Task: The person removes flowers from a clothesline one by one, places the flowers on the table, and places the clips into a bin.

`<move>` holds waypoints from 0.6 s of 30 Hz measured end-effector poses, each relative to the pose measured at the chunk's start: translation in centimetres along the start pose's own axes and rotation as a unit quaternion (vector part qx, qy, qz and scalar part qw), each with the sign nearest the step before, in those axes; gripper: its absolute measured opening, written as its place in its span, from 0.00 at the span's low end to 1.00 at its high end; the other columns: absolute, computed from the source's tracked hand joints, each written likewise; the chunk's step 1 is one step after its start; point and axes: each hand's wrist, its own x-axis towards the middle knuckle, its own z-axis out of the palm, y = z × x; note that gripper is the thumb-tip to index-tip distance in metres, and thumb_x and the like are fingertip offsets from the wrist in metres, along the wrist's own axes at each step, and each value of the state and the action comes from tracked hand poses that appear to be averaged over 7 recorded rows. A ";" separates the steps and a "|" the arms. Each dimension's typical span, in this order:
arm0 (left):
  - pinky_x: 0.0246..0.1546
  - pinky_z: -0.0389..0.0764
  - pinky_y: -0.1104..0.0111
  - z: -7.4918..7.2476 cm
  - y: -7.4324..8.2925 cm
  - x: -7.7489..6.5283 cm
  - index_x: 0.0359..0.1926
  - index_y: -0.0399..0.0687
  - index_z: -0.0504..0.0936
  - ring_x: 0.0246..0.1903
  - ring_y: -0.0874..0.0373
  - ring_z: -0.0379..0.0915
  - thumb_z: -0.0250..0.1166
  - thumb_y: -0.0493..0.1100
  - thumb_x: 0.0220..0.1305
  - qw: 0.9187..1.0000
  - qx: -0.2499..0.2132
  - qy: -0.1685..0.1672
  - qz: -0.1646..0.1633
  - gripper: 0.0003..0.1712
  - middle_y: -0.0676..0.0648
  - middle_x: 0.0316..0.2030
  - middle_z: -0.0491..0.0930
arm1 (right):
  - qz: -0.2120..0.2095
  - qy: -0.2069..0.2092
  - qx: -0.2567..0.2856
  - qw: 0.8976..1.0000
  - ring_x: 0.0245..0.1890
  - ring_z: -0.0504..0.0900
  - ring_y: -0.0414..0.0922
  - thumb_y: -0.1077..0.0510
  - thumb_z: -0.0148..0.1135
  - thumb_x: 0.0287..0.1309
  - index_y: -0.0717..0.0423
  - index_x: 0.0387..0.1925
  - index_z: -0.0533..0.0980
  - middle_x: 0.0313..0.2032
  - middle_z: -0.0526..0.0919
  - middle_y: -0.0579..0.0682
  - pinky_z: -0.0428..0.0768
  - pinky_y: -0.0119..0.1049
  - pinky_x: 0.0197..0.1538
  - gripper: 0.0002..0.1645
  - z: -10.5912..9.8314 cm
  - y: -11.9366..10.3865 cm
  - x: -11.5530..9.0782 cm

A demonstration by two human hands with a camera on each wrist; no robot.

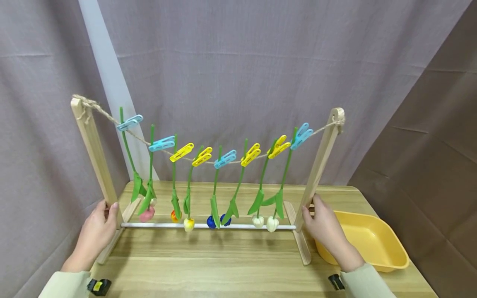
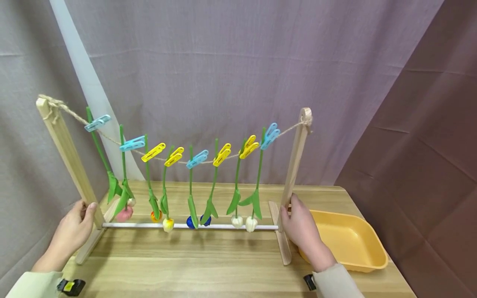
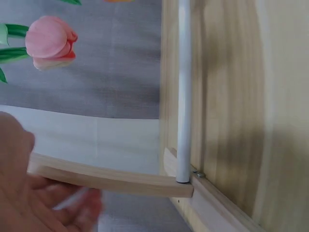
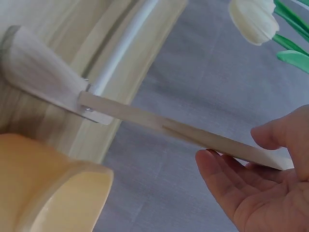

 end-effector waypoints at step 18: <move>0.39 0.81 0.57 -0.3 6.9 -5.7 0.48 0.38 0.80 0.39 0.53 0.79 0.58 0.59 0.68 0.961 -0.017 -0.275 0.003 0.27 0.48 0.39 0.83 | -0.159 -0.045 -0.141 0.976 0.41 0.84 0.54 0.57 0.67 0.58 0.61 0.49 0.78 0.42 0.85 0.55 0.82 0.51 0.39 0.19 -7.4 -2.9 -1.7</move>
